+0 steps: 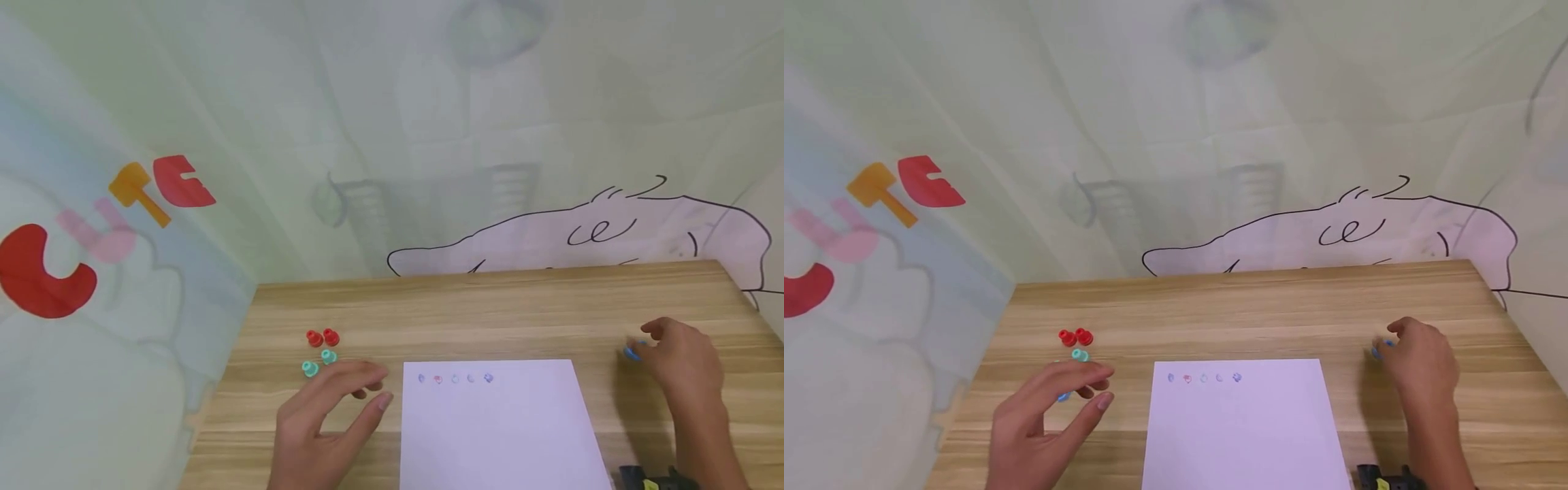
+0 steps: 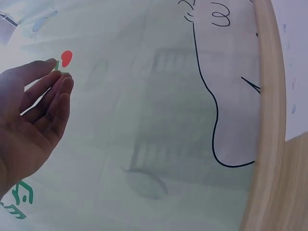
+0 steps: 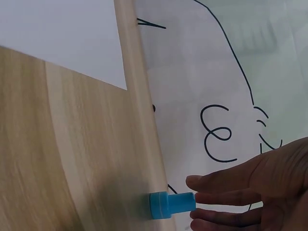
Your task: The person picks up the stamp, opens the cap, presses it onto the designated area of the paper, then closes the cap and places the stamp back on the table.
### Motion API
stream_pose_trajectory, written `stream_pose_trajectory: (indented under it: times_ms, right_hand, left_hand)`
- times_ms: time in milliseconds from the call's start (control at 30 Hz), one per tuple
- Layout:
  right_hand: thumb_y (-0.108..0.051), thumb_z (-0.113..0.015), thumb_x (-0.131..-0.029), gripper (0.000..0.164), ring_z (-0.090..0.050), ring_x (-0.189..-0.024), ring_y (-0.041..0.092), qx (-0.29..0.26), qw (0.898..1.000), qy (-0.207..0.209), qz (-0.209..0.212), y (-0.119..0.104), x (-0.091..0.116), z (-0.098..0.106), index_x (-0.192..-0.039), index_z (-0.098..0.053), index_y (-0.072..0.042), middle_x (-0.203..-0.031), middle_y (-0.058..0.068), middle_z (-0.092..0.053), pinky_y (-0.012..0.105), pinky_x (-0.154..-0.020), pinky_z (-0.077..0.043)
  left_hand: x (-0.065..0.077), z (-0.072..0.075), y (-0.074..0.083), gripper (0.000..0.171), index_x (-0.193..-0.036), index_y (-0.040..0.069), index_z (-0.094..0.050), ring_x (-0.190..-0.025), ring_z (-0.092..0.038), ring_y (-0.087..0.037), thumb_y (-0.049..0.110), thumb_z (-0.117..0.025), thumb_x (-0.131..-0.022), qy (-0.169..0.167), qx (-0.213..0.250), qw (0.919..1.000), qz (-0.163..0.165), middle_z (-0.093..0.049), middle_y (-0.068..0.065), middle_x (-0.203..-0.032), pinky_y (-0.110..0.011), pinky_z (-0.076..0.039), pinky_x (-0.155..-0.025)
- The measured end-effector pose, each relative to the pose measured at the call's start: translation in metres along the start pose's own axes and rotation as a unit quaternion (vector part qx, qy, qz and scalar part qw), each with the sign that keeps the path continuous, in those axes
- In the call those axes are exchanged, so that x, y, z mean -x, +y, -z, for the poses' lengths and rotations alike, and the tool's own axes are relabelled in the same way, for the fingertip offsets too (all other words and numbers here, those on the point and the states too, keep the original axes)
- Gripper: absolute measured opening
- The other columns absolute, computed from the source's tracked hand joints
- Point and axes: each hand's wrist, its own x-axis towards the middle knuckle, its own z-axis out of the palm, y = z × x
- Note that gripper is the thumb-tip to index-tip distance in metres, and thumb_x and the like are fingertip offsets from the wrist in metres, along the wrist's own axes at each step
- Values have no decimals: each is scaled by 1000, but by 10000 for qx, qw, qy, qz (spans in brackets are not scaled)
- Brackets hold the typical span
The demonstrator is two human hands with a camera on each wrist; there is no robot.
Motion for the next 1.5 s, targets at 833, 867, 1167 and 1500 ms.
stream_pose_trajectory:
  times_ms: [833, 867, 1167, 1500]
  right_hand:
    - [-37, -72, -101, 40, -70, -105, 53, -563, 9956, 577, 484, -18, 8, -5, -121, -74, -3, -111, 27, -77, 36, -65, -48]
    - [-42, -73, -101, 42, -71, -105, 51, -673, 9945, 605, 536, -23, 11, -3, -122, -74, -5, -110, 26, -78, 34, -65, -48]
    - [-42, -82, -95, 32, -65, -82, -20, -1917, 9690, 875, 1287, -81, 54, 6, -120, -78, -23, -106, -18, -78, 10, -66, -55]
    - [3, -81, -91, 28, -75, -89, 8, -3269, 9040, 669, 2674, -123, 91, -2, -115, -76, -11, -101, -3, -81, 15, -83, -62]
  left_hand:
    - [-8, -6, 4, 19, -112, -2, -76, -84, -69, -17, 7, -80, -95, -173, 510, 9977, -405, -76, -13, -98, -19, -60, -76]
    - [-8, -6, 3, 19, -111, -2, -76, -84, -69, -17, 7, -80, -95, -164, 535, 9976, -413, -76, -13, -98, -19, -60, -76]
    - [-1, -24, 0, 27, -117, 7, -76, -89, -71, -14, 2, -83, -90, -484, 461, 9977, 57, -77, -8, -104, -20, -61, -77]
    - [-3, -50, -2, 34, -121, 9, -75, -95, -72, -15, 1, -84, -89, -549, 646, 9962, 211, -77, -6, -109, -23, -61, -77]
